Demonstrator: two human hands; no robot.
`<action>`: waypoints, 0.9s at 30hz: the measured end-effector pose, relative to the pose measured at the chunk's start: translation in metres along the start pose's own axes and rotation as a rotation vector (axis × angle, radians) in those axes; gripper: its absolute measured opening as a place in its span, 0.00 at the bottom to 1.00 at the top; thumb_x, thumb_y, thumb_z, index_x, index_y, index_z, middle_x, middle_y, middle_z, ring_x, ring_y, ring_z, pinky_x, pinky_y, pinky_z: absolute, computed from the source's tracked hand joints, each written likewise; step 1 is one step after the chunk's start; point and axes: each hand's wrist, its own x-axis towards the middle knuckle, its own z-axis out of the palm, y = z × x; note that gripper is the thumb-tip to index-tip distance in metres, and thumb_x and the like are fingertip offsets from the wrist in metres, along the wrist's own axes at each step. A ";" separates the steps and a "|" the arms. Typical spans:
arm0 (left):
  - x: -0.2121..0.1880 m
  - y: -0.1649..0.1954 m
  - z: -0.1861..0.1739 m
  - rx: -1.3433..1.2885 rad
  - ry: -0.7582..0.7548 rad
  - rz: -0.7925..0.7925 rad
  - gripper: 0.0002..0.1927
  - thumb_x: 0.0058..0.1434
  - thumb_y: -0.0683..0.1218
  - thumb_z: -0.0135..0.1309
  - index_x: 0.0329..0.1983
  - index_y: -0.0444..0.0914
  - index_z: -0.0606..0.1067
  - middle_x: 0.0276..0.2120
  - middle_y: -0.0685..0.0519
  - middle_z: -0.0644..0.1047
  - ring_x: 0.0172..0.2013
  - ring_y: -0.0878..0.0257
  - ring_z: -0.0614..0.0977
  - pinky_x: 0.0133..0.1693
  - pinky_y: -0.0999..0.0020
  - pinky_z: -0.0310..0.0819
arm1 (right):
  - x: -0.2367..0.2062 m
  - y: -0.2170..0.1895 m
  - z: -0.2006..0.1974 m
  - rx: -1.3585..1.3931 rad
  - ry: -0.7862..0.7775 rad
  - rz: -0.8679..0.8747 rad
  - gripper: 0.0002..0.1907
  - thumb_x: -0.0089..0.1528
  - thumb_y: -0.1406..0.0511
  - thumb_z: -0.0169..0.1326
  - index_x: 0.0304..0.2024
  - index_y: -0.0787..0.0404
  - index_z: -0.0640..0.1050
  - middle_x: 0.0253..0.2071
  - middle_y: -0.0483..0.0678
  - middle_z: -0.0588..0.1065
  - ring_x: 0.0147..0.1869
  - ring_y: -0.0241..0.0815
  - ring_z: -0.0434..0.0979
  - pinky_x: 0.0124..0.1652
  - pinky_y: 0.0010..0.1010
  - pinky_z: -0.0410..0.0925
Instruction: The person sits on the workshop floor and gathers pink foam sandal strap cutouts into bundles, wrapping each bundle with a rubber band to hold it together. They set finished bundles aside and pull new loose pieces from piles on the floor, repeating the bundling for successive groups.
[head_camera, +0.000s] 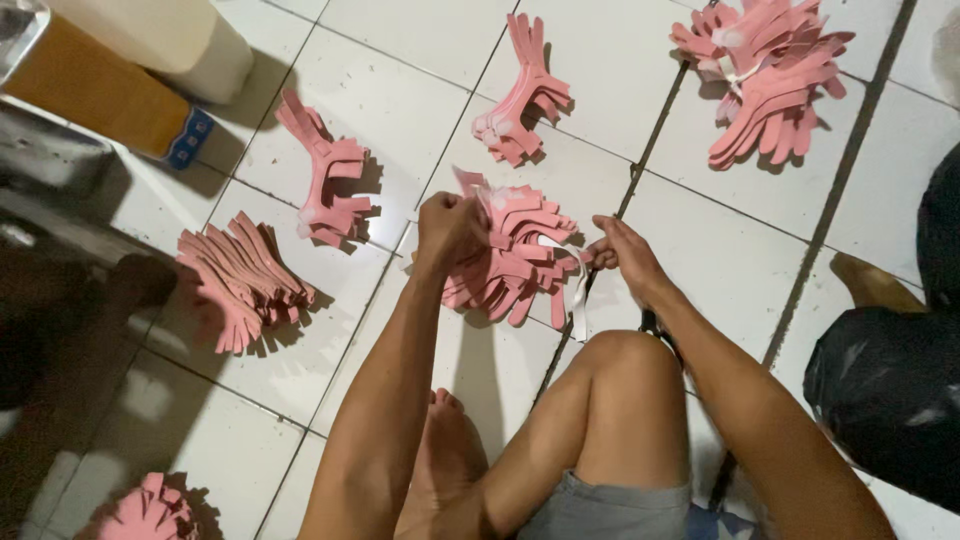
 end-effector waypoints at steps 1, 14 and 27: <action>0.001 0.001 -0.003 -0.003 0.031 0.010 0.10 0.57 0.43 0.56 0.33 0.29 0.77 0.25 0.46 0.80 0.25 0.60 0.79 0.26 0.66 0.72 | 0.001 -0.010 0.002 -0.056 0.030 0.084 0.25 0.71 0.53 0.43 0.64 0.61 0.71 0.37 0.51 0.76 0.36 0.36 0.71 0.40 0.30 0.65; -0.072 0.029 0.016 0.422 0.054 0.200 0.17 0.57 0.48 0.59 0.42 0.30 0.77 0.30 0.42 0.81 0.28 0.56 0.82 0.29 0.60 0.74 | -0.058 -0.058 0.090 0.515 0.612 -0.268 0.16 0.69 0.63 0.51 0.58 0.60 0.75 0.39 0.43 0.75 0.38 0.29 0.71 0.37 0.24 0.66; -0.081 0.021 0.030 0.489 -0.067 0.095 0.25 0.48 0.51 0.65 0.43 0.29 0.81 0.31 0.45 0.84 0.30 0.56 0.86 0.37 0.61 0.79 | -0.035 -0.046 0.084 0.757 0.539 -0.349 0.12 0.69 0.67 0.52 0.53 0.66 0.78 0.36 0.46 0.76 0.36 0.33 0.73 0.40 0.26 0.70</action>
